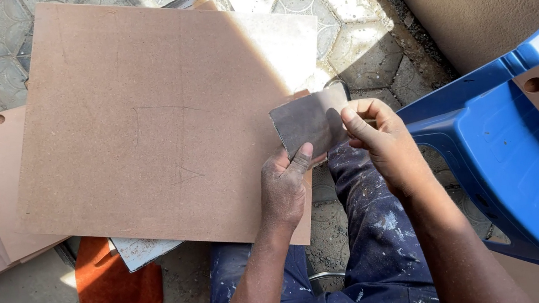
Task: The person sands the edges and surface of a rectangular wooden board using a sanding block. They hold the board on their lap with one hand while moving the sanding block back and forth with the other hand.
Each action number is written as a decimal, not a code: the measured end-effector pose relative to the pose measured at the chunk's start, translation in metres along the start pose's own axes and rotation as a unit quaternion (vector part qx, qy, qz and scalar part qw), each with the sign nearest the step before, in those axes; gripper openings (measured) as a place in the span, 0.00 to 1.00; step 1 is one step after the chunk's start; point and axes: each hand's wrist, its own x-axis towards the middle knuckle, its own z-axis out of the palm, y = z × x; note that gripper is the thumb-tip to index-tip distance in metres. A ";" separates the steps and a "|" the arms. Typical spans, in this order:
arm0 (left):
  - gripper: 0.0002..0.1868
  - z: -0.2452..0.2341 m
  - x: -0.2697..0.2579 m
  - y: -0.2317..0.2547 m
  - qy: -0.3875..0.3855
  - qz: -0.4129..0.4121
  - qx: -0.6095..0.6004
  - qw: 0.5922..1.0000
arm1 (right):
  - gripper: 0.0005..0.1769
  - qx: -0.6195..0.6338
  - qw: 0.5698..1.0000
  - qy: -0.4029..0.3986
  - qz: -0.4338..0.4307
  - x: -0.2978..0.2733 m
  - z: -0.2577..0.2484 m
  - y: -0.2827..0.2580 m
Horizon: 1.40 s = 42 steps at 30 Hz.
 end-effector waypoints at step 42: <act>0.12 0.010 0.024 0.025 0.052 0.106 0.250 0.961 | 0.12 -0.140 0.989 0.005 0.050 0.034 0.010 0.030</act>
